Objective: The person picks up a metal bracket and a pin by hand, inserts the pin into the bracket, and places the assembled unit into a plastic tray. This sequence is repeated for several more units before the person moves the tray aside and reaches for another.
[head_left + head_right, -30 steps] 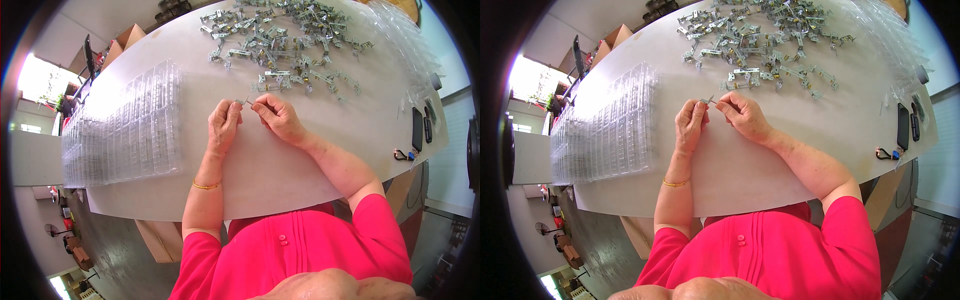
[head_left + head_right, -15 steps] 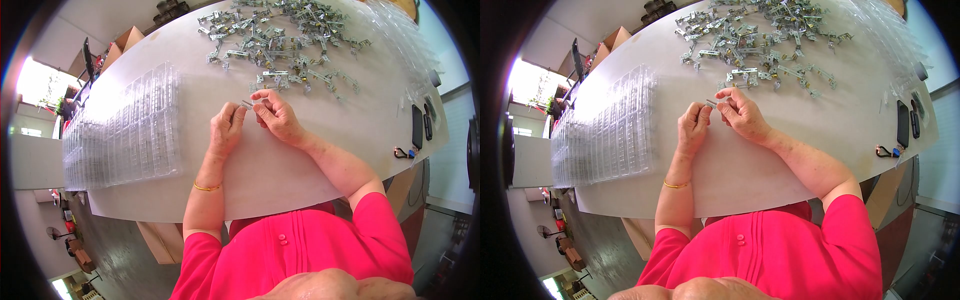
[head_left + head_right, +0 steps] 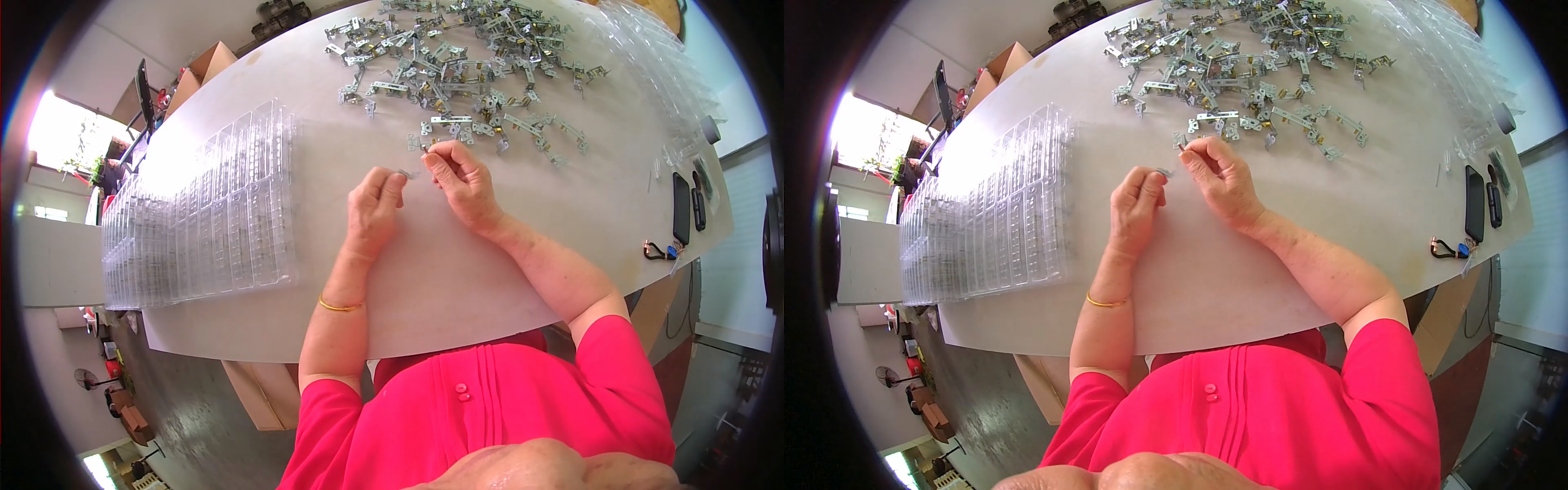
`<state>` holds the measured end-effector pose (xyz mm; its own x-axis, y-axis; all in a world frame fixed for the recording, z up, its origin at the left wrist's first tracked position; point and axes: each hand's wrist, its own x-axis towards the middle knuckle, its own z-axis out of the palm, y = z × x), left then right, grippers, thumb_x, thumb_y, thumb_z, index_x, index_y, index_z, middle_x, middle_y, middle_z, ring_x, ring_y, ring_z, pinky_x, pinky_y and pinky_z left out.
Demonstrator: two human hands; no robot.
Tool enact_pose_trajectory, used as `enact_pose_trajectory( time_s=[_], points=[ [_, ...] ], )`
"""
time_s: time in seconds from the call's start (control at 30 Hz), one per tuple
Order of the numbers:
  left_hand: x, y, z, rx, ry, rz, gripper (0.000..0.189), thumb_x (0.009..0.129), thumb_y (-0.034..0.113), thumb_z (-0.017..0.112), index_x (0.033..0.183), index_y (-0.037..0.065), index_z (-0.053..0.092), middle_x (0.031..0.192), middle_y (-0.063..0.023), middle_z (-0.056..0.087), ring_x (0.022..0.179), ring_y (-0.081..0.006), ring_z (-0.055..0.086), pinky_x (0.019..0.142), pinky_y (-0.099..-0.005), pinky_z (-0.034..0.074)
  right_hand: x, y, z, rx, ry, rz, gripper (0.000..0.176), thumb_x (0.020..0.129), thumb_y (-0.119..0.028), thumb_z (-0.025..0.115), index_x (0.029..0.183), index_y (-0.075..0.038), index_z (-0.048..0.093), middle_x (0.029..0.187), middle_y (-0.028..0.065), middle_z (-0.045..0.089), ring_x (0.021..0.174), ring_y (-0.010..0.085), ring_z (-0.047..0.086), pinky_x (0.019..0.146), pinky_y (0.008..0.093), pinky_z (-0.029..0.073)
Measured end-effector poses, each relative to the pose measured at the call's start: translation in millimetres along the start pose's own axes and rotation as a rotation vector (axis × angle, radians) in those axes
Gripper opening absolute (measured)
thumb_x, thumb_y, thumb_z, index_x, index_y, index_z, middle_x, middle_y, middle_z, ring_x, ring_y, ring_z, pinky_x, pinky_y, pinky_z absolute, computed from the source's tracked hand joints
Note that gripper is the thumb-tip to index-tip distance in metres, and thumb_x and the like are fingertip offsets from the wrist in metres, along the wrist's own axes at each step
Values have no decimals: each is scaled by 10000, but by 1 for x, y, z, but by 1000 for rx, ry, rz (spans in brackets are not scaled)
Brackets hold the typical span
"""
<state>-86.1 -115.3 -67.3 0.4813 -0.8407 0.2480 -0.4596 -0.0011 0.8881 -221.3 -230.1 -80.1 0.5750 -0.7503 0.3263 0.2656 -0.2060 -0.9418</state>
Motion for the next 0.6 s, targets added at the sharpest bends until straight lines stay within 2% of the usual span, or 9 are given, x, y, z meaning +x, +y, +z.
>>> enact_pose_trajectory(
  time_s=[0.03,0.07,0.13,0.23,0.6],
  points=[
    [1,0,-2,-217,7,-173,258,1016,255,576,899,32,631,641,-21,562,530,-87,464,495,-242,369,0,-4,0,103,-19,144,91,975,-153,652,1002,-69,629,787,-26,583,676,47,526,585,222,441],
    [2,1,-5,-217,6,-172,258,1016,255,576,899,32,631,641,-21,562,530,-87,464,495,-242,369,0,-4,0,103,-17,143,91,975,-153,652,1002,-69,629,787,-26,583,676,47,526,585,222,441],
    [3,3,-11,-405,17,-259,323,1039,308,528,900,38,637,662,3,569,536,-52,436,493,-200,332,0,-5,0,62,-104,179,120,984,-182,646,1003,-65,634,722,-39,569,632,42,517,553,217,435],
    [4,1,-13,-433,9,-260,316,1040,305,524,905,42,634,656,-8,570,530,-63,448,493,-205,339,-3,-6,2,-38,-163,145,121,997,-188,628,1025,-71,636,718,-48,545,626,36,496,549,205,420],
    [3,-2,-11,-371,-45,-179,293,1037,283,535,898,47,637,661,0,574,542,-56,454,495,-202,346,-3,-5,2,-103,-164,121,100,1000,-149,612,1043,-63,642,732,-45,554,640,37,499,567,213,425]
  ],
)
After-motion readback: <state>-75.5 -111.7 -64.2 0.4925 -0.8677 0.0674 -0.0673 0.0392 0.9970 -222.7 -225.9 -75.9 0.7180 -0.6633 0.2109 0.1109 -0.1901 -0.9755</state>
